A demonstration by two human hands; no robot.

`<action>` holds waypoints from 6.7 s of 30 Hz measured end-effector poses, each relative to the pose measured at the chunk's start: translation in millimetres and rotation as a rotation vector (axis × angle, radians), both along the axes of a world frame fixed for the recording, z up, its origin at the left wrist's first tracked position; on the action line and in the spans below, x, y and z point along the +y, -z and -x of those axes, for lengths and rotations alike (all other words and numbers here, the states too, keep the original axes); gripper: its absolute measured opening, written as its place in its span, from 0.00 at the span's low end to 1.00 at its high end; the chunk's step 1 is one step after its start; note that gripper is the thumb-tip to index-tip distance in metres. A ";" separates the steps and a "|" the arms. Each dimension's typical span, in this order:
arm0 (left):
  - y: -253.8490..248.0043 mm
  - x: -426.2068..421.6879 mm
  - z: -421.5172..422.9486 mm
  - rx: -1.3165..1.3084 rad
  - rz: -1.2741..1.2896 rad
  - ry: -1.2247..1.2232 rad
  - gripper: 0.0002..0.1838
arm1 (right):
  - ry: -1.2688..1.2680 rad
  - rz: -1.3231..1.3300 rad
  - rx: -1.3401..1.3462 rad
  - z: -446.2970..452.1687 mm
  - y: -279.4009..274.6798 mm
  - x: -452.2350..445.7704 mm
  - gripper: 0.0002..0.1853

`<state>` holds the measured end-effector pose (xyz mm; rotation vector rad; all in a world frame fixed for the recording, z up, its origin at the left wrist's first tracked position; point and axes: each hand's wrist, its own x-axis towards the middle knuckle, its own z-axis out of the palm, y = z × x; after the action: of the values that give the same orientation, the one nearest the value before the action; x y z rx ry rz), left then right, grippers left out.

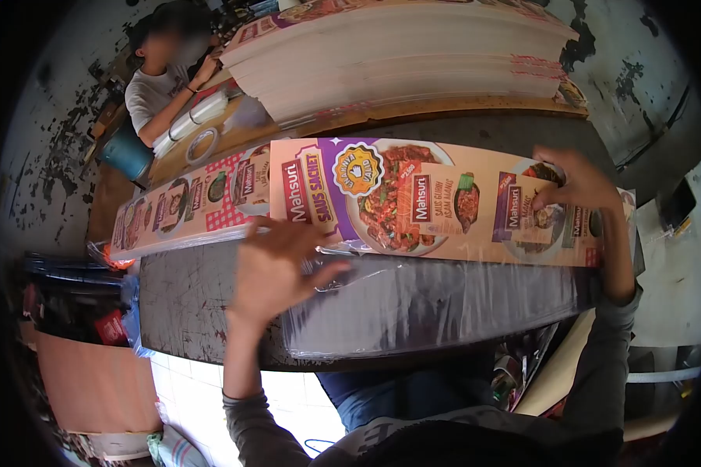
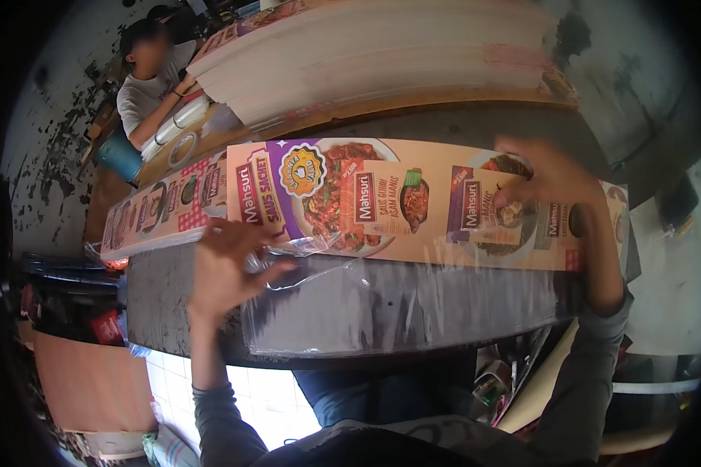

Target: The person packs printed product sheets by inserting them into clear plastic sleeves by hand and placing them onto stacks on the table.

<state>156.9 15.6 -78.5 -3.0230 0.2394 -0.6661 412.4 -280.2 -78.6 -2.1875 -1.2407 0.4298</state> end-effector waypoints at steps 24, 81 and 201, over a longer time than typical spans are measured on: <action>43.7 12.4 42.7 0.169 1.657 -0.343 0.12 | -0.038 -0.324 -0.079 4.2 7.6 6.2 0.29; 47.8 -8.5 24.9 -0.139 0.975 -0.454 0.10 | 0.009 -0.244 -0.171 -13.0 -17.2 28.2 0.23; 61.0 3.7 20.0 -0.254 1.369 -0.335 0.13 | -0.199 -0.142 0.024 -3.8 4.9 4.6 0.21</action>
<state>136.9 19.3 -139.5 -3.8048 -1.1834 -1.6651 416.2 -275.7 -83.5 -1.9438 -1.4369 0.4321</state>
